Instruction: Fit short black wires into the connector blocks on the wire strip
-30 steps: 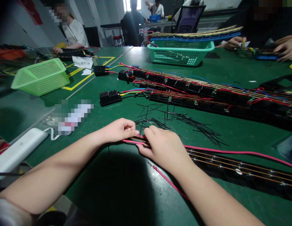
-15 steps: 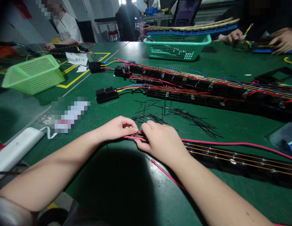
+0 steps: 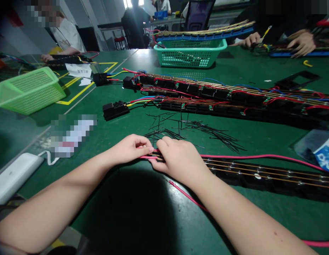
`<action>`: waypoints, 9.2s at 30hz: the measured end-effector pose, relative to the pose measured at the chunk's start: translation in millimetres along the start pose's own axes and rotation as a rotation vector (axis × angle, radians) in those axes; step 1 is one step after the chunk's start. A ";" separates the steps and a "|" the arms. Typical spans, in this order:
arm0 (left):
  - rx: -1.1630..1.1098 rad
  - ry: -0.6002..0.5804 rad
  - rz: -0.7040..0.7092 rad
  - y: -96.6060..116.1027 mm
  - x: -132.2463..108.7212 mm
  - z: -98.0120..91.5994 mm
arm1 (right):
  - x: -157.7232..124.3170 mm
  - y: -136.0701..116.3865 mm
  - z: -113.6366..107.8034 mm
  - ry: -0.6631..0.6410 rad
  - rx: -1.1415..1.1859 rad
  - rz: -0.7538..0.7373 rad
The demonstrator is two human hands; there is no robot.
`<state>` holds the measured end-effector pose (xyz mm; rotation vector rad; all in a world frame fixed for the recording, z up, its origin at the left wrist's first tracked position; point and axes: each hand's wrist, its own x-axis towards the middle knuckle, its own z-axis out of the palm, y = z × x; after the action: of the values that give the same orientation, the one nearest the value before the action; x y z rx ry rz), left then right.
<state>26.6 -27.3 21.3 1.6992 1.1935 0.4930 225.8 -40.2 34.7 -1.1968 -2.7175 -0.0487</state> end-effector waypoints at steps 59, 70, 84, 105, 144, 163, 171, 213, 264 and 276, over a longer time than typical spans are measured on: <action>0.105 0.385 0.250 -7.3 34.7 -23.5 | -2.8 -3.5 -6.5 0.014 0.052 0.051; 0.652 0.300 0.271 -17.1 24.2 -25.4 | -0.1 -4.8 -5.8 -0.064 0.079 0.087; 0.883 0.239 0.178 -13.0 21.2 -29.4 | 1.5 -2.3 -3.1 -0.045 0.073 0.077; 0.883 0.341 0.170 -5.5 17.8 -30.8 | 3.0 -2.4 -4.1 -0.066 0.072 0.074; 0.117 0.242 0.254 8.8 7.9 7.0 | 7.9 22.1 -4.8 0.392 1.374 0.465; 0.804 0.046 0.429 15.3 -6.7 -10.2 | -7.3 44.5 -8.9 0.380 1.451 0.601; 0.741 -0.037 0.444 10.3 -2.1 -9.9 | -7.2 43.2 -8.4 0.360 1.409 0.604; 0.850 0.133 0.545 16.2 -1.0 12.8 | -10.2 28.4 -2.0 0.277 1.158 0.492; 0.772 0.079 0.494 23.5 -1.5 6.0 | -13.7 21.5 -1.7 0.339 0.793 0.567; 0.805 0.074 0.435 29.8 -2.3 7.6 | -12.3 19.9 -11.0 0.356 1.063 0.491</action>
<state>45.9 -34.5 44.3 2.6820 1.1472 0.3463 250.1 -36.8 42.7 -1.2323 -1.6179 0.9851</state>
